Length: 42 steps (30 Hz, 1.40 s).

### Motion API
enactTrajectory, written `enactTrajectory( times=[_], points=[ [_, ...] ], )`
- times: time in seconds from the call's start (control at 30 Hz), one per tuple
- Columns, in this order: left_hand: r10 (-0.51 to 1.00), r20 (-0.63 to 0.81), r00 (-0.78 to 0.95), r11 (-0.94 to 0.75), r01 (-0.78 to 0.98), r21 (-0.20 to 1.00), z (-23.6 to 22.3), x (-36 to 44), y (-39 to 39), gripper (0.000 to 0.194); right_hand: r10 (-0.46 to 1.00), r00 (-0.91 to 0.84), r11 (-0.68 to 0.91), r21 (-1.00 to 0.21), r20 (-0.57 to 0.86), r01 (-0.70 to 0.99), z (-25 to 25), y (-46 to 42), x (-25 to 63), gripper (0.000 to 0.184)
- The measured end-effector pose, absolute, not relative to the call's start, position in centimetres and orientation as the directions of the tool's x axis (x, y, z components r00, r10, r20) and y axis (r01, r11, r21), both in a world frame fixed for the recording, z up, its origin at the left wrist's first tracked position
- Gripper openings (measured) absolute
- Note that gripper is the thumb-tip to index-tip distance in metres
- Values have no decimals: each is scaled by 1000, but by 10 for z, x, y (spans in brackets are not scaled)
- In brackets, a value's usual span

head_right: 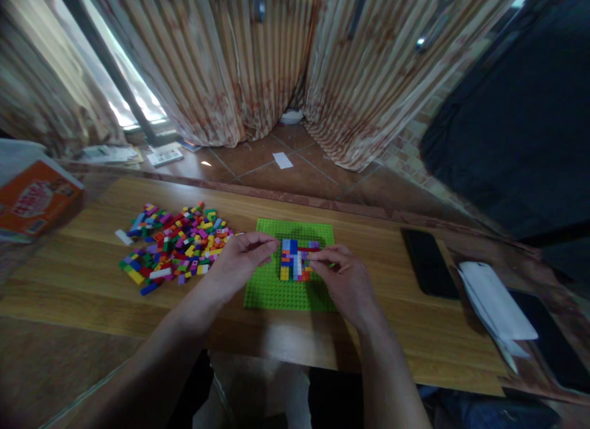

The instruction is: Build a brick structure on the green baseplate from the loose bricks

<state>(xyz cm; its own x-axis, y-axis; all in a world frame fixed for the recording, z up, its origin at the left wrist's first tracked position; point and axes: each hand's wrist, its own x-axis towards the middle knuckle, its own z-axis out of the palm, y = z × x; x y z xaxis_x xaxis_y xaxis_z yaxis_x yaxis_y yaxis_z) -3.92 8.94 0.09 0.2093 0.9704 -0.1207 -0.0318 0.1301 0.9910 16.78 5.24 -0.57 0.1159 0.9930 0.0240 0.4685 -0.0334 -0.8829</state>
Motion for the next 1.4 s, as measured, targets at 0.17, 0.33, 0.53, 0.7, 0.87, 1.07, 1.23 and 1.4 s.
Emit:
enactTrajectory(
  times=[0.17,0.33,0.53,0.7,0.87,1.07,1.23,1.4],
  points=[
    [975,-81,209,75,37,997,-1,-39,92,14,993,122,-57,-850,8,523,-6,50,164,15],
    [977,-47,210,29,86,996,-1,-40,93,15,992,122,-84,-838,-20,540,-9,50,162,17],
    [976,-17,215,-12,133,991,-3,-42,93,15,995,97,-83,-806,-32,586,-13,51,160,16],
    [975,-5,222,-32,163,986,-3,-44,92,15,995,100,-76,-744,-13,663,-12,51,158,15],
    [974,21,226,-65,189,980,-3,-47,92,16,997,77,-62,-724,-12,687,-10,52,160,17],
    [975,35,218,-81,208,975,-4,-49,92,16,998,63,-44,-713,0,700,-7,52,163,23],
    [975,35,220,-90,242,966,-1,-50,91,16,993,115,-77,-701,6,709,-7,54,160,23],
    [975,26,221,-85,262,961,-1,-50,92,16,992,127,-97,-713,-10,694,-8,55,159,23]
  ],
)
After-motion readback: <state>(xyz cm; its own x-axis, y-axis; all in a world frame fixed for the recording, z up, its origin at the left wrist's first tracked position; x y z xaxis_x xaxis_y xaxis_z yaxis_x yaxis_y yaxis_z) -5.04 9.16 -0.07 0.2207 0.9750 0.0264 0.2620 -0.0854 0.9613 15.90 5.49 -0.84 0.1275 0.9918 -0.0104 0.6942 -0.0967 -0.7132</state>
